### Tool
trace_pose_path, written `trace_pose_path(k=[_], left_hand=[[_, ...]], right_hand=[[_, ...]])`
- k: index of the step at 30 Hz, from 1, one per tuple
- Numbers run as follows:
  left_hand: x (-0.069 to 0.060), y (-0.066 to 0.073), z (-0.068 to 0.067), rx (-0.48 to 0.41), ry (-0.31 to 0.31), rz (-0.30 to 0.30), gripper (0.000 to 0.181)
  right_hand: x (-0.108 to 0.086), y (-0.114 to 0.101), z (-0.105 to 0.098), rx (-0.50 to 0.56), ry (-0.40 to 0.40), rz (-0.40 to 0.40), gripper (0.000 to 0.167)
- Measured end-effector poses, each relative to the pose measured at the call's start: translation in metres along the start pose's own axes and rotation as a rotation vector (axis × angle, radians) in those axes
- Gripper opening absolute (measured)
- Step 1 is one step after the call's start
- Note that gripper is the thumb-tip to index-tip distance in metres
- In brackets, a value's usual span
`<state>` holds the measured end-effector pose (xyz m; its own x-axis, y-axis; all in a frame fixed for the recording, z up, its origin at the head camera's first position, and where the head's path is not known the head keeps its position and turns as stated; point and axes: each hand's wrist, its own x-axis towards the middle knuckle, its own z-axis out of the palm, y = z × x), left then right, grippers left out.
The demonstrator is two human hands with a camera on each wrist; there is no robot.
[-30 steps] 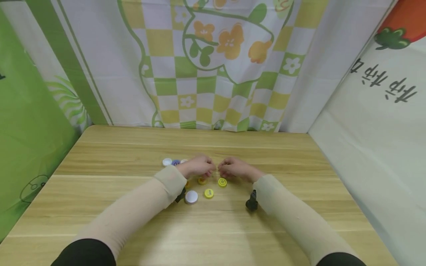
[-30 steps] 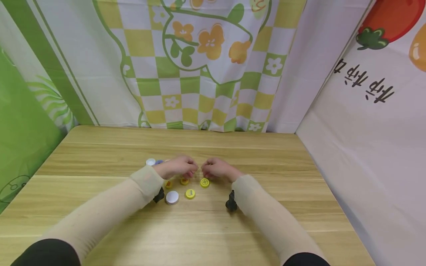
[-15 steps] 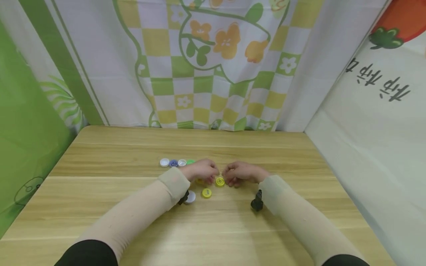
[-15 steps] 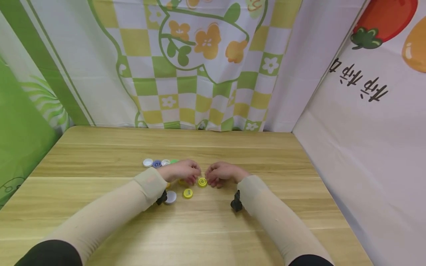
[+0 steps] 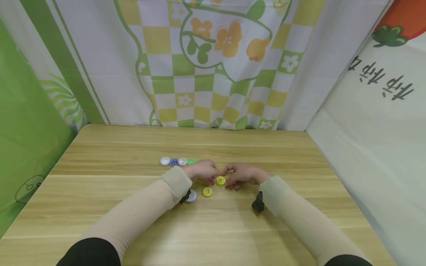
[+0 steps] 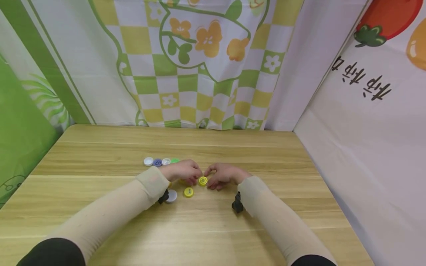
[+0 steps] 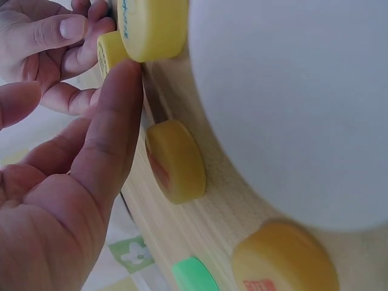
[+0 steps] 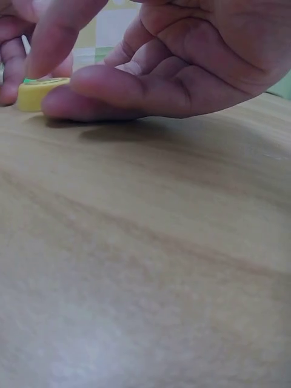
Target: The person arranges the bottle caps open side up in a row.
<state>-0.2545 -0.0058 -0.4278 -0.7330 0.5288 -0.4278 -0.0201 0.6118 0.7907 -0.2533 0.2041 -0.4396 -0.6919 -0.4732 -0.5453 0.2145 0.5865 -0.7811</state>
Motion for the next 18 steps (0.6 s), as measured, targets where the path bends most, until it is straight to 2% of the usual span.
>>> trace_pose_path(k=[6, 18], left_hand=[[0.001, 0.001, 0.000, 0.042, -0.027, 0.021, 0.032], [0.002, 0.004, 0.000, -0.008, -0.045, 0.005, 0.028]], right_hand=[[-0.002, -0.004, 0.005, -0.039, 0.013, -0.036, 0.040], [0.001, -0.008, 0.012, -0.130, 0.077, -0.046, 0.034]])
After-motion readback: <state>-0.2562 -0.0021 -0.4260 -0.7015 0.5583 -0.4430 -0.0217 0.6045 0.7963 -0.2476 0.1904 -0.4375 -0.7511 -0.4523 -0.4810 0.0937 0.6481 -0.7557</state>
